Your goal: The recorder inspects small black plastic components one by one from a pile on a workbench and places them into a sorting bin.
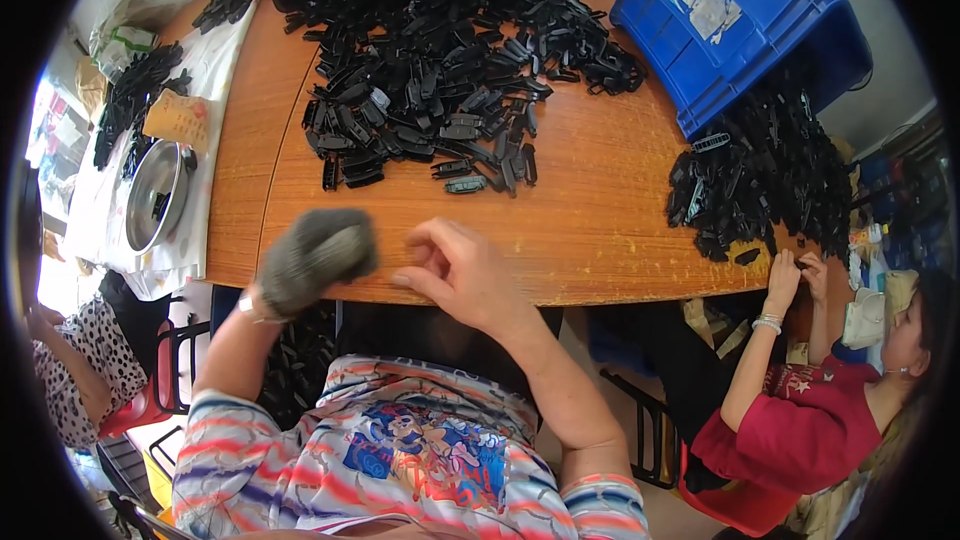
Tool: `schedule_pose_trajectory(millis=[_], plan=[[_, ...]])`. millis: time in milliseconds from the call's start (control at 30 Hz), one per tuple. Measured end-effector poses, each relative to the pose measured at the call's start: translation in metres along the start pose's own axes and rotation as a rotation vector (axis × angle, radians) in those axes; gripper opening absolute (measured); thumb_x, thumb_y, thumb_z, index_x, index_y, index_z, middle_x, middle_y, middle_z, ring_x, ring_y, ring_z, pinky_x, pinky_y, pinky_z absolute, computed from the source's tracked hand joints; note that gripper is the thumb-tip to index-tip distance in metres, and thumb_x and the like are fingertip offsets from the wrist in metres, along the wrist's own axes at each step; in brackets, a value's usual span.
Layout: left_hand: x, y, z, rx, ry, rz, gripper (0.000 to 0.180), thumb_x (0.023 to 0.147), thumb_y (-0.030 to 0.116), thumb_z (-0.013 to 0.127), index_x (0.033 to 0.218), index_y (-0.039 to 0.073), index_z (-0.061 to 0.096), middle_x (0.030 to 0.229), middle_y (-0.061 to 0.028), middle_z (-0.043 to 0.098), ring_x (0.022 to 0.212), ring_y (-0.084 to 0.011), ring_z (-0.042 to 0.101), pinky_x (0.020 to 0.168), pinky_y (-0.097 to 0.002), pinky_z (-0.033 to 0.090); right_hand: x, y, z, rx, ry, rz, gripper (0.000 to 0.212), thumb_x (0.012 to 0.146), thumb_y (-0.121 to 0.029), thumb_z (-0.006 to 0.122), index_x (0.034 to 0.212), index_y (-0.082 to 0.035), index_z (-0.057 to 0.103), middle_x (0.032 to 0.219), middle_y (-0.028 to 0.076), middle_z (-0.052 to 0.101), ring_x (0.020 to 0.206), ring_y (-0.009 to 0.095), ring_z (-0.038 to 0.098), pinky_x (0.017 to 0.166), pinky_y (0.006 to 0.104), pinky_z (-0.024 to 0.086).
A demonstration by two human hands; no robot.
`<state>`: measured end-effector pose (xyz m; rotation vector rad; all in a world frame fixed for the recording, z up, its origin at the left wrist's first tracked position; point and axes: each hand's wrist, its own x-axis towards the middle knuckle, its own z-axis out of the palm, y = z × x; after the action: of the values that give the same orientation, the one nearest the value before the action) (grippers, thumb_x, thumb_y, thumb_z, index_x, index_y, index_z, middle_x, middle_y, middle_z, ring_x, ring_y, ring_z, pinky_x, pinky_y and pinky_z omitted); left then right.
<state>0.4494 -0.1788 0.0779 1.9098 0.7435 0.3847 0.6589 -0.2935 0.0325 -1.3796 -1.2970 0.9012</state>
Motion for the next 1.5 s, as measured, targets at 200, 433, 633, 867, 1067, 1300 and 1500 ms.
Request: schedule_pose_trajectory(millis=[200, 433, 633, 867, 1067, 1300, 1500], plan=[[-0.07, 0.011, -0.093, 0.755, -0.03, 0.058, 0.023, 0.078, 0.024, 0.077, 0.098, 0.011, 0.077, 0.085, -0.0073, 0.07, 0.074, -0.0276, 0.068, 0.069, -0.0379, 0.054, 0.007, 0.016, -0.062, -0.547, 0.328, -0.211, 0.012, 0.084, -0.007, 0.076, 0.094, -0.004, 0.069, 0.087, 0.011, 0.067, 0.073, 0.026, 0.067, 0.066, 0.0347, 0.053], [0.033, 0.013, -0.008, 0.327, 0.175, 0.42, 0.022, 0.091, 0.022, 0.068, 0.106, 0.007, 0.073, 0.091, -0.0114, 0.069, 0.079, -0.0306, 0.068, 0.073, -0.0397, 0.055, 0.042, 0.017, -0.094, -0.981, 0.23, -0.337, 0.019, 0.087, 0.002, 0.061, 0.1, -0.008, 0.071, 0.089, 0.009, 0.061, 0.077, 0.032, 0.067, 0.066, 0.0418, 0.055], [0.106, 0.005, 0.058, 0.797, 0.078, 0.469, 0.024, 0.09, 0.031, 0.069, 0.105, 0.013, 0.073, 0.101, -0.0099, 0.069, 0.089, -0.0299, 0.068, 0.077, -0.0443, 0.054, 0.049, 0.009, -0.096, -1.181, 0.067, -0.376, 0.019, 0.079, 0.001, 0.073, 0.097, -0.007, 0.07, 0.093, 0.008, 0.059, 0.08, 0.029, 0.067, 0.067, 0.0421, 0.055], [0.102, 0.004, 0.07, 0.673, 0.151, 0.429, 0.019, 0.085, 0.027, 0.074, 0.093, 0.011, 0.069, 0.093, -0.0104, 0.066, 0.089, -0.0331, 0.066, 0.078, -0.0459, 0.053, 0.044, 0.003, -0.103, -1.212, -0.029, -0.375, 0.007, 0.085, -0.004, 0.066, 0.086, -0.004, 0.06, 0.092, 0.012, 0.06, 0.074, 0.033, 0.068, 0.063, 0.0427, 0.057], [0.101, -0.001, 0.07, 0.6, 0.101, 0.41, 0.018, 0.083, 0.025, 0.075, 0.092, 0.011, 0.068, 0.092, -0.01, 0.066, 0.089, -0.0327, 0.066, 0.078, -0.0457, 0.052, 0.029, 0.015, -0.092, -1.184, 0.101, -0.353, 0.008, 0.086, -0.004, 0.065, 0.085, -0.003, 0.057, 0.085, 0.015, 0.06, 0.07, 0.035, 0.068, 0.06, 0.0431, 0.056], [0.112, -0.002, 0.079, 0.632, 0.02, 0.53, 0.024, 0.087, 0.025, 0.071, 0.107, 0.013, 0.072, 0.1, -0.0114, 0.069, 0.095, -0.0339, 0.067, 0.081, -0.0453, 0.055, 0.016, 0.011, -0.078, -1.148, 0.158, -0.3, 0.006, 0.087, -0.005, 0.065, 0.088, -0.003, 0.06, 0.087, 0.016, 0.061, 0.069, 0.037, 0.067, 0.059, 0.0451, 0.055], [0.115, -0.008, 0.084, 0.036, 0.039, 0.358, 0.027, 0.093, 0.02, 0.07, 0.116, 0.005, 0.069, 0.101, -0.0086, 0.072, 0.085, -0.0183, 0.07, 0.073, -0.0328, 0.057, 0.022, 0.012, -0.07, -0.972, 0.379, -0.3, 0.011, 0.087, -0.004, 0.065, 0.097, -0.001, 0.061, 0.093, 0.016, 0.063, 0.076, 0.039, 0.066, 0.064, 0.0451, 0.055]])
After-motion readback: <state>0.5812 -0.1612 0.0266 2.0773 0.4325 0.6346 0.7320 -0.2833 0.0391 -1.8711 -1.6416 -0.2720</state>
